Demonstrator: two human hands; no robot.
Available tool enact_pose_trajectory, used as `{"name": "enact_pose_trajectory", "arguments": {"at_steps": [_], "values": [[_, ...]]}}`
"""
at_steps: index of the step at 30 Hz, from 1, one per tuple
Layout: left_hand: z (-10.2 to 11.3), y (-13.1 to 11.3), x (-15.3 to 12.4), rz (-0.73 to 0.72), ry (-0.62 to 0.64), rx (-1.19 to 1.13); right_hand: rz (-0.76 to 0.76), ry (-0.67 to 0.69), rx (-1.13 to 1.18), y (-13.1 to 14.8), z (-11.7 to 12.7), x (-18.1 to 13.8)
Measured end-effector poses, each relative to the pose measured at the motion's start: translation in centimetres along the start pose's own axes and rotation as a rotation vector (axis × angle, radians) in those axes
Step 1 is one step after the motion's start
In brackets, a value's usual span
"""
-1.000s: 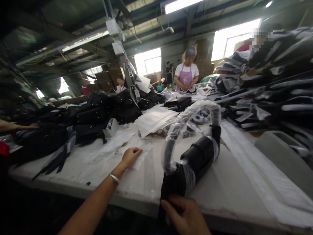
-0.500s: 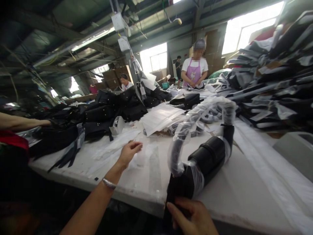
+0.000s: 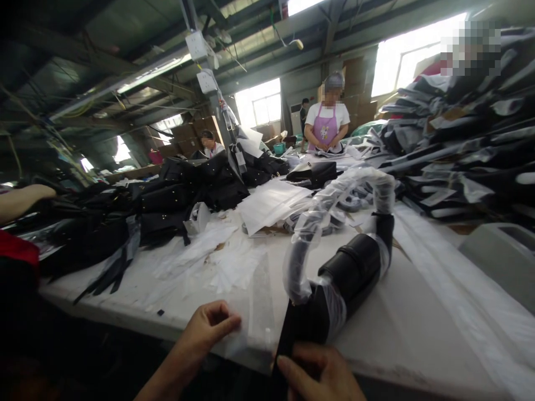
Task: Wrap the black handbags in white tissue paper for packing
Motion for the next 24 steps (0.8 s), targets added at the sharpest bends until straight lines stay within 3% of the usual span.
{"name": "enact_pose_trajectory", "arguments": {"at_steps": [6, 11, 16, 24], "values": [[-1.1, 2.2, -3.0, 0.066, 0.108, 0.071, 0.139, -0.045, 0.188, 1.8, -0.7, -0.5], [-1.8, 4.7, -5.0, 0.196, 0.240, 0.078, 0.116, -0.080, 0.336, 1.6, -1.4, -0.5], [-2.8, 5.7, -6.2, 0.267, 0.322, 0.062, 0.080, -0.148, 0.319, 1.9, -1.2, -0.4], [-3.5, 6.3, -6.5, 0.252, 0.386, 0.017, 0.090, -0.161, 0.239, 2.1, -1.2, -0.2]]}}
Point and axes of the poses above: each hand's wrist, its own x-axis towards the middle knuckle, its own z-axis out of the back of the hand, y = z × x, the point moved 9 cm from there along x, towards the middle knuckle, and after that the axes turned 8 degrees about y, right-handed, at the moved point
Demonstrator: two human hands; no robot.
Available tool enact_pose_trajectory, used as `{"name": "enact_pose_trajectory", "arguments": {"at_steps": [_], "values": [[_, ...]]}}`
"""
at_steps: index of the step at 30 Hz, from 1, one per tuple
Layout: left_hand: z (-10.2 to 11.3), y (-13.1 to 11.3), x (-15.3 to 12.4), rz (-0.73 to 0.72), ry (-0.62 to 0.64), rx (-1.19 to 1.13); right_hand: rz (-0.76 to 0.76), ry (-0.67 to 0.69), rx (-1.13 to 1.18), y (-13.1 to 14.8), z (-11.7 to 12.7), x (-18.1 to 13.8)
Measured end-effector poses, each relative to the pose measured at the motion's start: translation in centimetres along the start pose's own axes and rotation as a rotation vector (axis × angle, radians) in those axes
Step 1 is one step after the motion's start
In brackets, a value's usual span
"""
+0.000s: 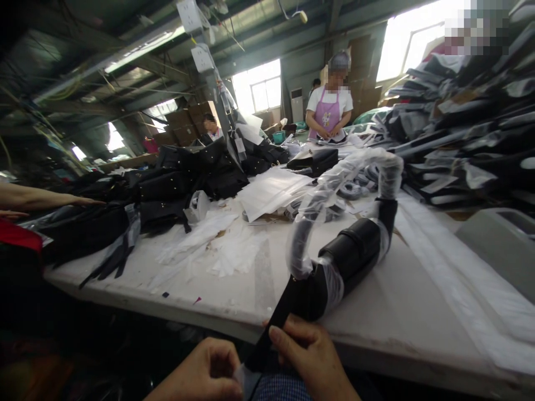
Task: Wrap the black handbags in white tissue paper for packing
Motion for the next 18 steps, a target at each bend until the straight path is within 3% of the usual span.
{"name": "enact_pose_trajectory", "arguments": {"at_steps": [6, 11, 18], "values": [[0.0, -0.8, 0.9, 0.004, -0.048, 0.001, -0.009, -0.025, -0.071, 0.0, 0.5, 0.1], [-1.0, -3.4, 1.7, -0.064, -0.069, 0.043, 0.026, -0.052, -0.141, -0.3, 1.1, 0.1], [-2.5, -6.9, 3.6, -0.202, -0.153, 0.041, 0.147, -0.199, -0.266, 0.8, 2.8, -1.6]]}}
Point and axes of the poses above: each hand's wrist, its own x-axis towards the middle knuckle, its own z-axis out of the back of the hand, y = z × x, the point moved 9 cm from there along x, towards the middle knuckle, and after that the axes turned 8 degrees about y, right-handed, at the moved point
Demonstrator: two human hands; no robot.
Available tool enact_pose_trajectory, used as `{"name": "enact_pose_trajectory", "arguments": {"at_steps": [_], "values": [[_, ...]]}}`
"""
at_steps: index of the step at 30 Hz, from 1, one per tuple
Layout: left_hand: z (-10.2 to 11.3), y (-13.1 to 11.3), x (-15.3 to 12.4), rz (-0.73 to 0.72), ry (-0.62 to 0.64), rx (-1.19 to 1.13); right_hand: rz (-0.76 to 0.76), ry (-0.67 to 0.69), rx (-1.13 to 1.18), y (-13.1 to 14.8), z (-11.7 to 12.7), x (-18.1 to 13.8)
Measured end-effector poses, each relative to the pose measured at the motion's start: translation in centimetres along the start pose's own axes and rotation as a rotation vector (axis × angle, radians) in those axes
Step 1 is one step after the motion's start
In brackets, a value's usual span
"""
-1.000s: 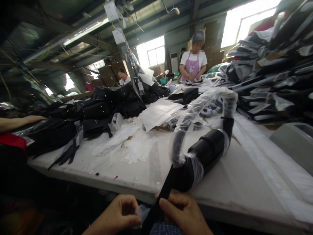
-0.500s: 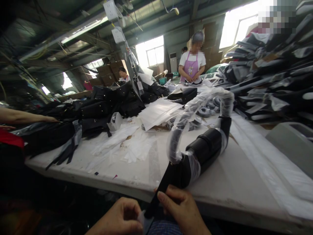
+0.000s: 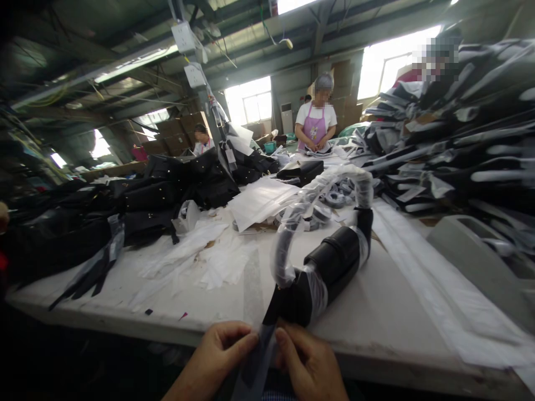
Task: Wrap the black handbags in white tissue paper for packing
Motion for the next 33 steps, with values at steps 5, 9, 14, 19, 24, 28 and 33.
{"name": "enact_pose_trajectory", "arguments": {"at_steps": [5, 9, 14, 19, 24, 28, 33], "values": [[-0.3, -1.6, 1.2, -0.084, -0.049, 0.033, -0.031, -0.048, -0.063, 0.7, 1.3, -0.1], [0.2, -3.7, 1.6, -0.199, -0.110, 0.128, -0.079, -0.094, -0.011, 1.3, 1.0, 0.3], [0.3, -4.7, 2.3, -0.219, -0.121, 0.137, -0.144, -0.120, 0.137, 1.4, 0.2, 0.9], [0.7, -2.4, 2.7, -0.211, -0.135, 0.026, -0.184, -0.145, 0.149, 0.8, 0.1, 1.2], [-0.2, 0.8, 2.4, -0.195, -0.124, -0.148, -0.152, -0.151, 0.040, 1.5, 0.1, 1.1], [0.1, 0.9, 1.5, -0.223, -0.258, -0.232, -0.092, -0.152, -0.026, 2.8, 0.6, 1.5], [0.5, -0.3, 0.7, -0.305, -0.386, -0.184, -0.099, -0.153, -0.108, 2.7, 0.7, 2.7]]}}
Point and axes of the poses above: each hand's wrist, its own x-axis towards the middle knuckle, its own z-axis out of the back of the hand, y = z × x, the point moved 9 cm from there along x, towards the middle knuckle, and after that the axes turned 8 degrees about y, right-handed, at the moved point
